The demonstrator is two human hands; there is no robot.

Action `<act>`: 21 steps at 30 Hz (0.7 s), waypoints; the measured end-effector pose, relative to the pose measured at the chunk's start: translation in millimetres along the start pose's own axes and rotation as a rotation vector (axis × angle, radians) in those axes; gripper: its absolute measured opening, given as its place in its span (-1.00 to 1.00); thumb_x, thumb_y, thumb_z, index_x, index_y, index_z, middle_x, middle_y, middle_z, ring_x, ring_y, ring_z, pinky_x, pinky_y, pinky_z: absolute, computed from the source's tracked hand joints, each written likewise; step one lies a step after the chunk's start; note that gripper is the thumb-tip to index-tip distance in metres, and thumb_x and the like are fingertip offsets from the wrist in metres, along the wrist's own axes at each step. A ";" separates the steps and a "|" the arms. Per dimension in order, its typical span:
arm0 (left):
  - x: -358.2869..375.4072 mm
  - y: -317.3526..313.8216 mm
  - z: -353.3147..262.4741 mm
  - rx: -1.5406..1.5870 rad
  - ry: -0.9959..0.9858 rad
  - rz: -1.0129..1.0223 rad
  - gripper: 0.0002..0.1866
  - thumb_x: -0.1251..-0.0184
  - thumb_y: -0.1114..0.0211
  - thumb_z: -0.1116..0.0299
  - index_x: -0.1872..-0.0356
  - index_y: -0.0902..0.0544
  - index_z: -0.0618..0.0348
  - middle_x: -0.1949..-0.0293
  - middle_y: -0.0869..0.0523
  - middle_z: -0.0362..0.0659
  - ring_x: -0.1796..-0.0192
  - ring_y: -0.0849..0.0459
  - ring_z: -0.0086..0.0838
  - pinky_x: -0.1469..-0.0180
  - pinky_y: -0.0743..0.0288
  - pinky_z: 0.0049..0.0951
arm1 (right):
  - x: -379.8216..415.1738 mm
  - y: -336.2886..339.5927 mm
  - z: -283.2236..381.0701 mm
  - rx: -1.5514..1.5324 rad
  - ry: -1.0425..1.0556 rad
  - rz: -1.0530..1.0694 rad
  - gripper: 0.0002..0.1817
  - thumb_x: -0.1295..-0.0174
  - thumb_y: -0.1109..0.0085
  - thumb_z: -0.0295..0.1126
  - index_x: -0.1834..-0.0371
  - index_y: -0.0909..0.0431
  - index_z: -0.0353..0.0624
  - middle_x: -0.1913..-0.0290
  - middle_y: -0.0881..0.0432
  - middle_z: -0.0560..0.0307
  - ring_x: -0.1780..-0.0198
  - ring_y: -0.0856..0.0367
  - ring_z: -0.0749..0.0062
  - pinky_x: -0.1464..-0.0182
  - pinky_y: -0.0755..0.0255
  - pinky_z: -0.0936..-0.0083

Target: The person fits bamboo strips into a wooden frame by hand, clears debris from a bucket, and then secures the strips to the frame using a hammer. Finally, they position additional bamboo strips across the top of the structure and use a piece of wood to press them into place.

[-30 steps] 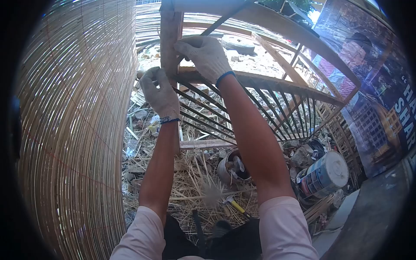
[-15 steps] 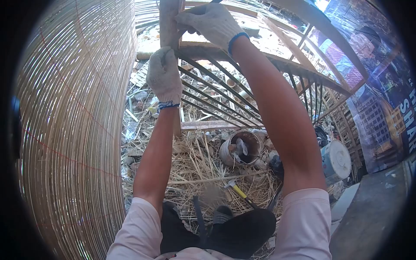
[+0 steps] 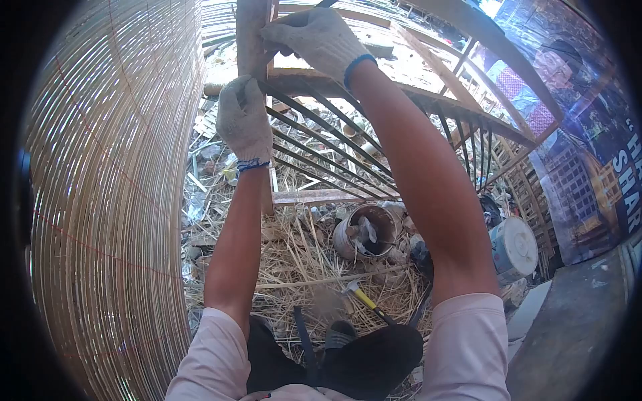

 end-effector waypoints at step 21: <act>3.7 -0.9 -7.1 -0.089 -0.208 -0.055 -0.86 -0.45 -0.40 0.46 0.06 -0.67 0.20 0.14 -0.74 -0.07 0.12 -0.78 -0.24 0.03 -0.67 -0.25 | -0.5 1.2 -2.7 -0.019 0.005 -0.004 -0.40 -0.35 -0.44 0.15 -0.05 -0.82 -0.25 0.31 -0.81 0.14 0.24 -0.75 0.58 0.13 -0.68 0.60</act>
Point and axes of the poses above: each hand's wrist, its own x-axis away from the middle knuckle, its own y-axis out of the back of the hand, z = x × y, the point moved 9 cm from there along -x, towards the middle knuckle
